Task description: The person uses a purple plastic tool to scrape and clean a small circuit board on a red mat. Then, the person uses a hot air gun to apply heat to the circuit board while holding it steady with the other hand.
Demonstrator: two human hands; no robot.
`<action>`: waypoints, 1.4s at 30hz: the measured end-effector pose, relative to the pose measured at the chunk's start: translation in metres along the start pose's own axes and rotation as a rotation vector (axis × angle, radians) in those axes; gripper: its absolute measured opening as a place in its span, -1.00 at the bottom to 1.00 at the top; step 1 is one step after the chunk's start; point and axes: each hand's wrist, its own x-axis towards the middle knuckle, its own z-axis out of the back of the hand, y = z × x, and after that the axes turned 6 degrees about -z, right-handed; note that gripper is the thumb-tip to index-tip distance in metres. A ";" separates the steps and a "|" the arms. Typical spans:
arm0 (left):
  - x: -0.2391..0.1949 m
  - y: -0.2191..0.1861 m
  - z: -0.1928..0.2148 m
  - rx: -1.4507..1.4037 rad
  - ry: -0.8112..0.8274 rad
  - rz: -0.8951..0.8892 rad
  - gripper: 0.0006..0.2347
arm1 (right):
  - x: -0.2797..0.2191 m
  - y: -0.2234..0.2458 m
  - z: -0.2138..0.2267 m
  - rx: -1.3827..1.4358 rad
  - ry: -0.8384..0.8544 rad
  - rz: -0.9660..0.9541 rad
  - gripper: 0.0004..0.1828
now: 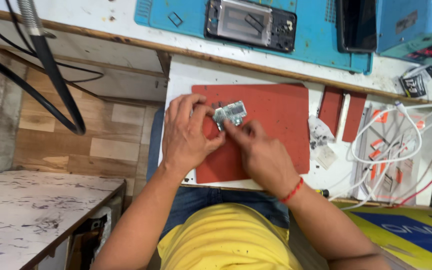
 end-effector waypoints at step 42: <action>-0.002 0.003 -0.004 0.077 0.036 -0.040 -0.64 | -0.001 -0.007 0.002 0.036 -0.042 0.123 -0.32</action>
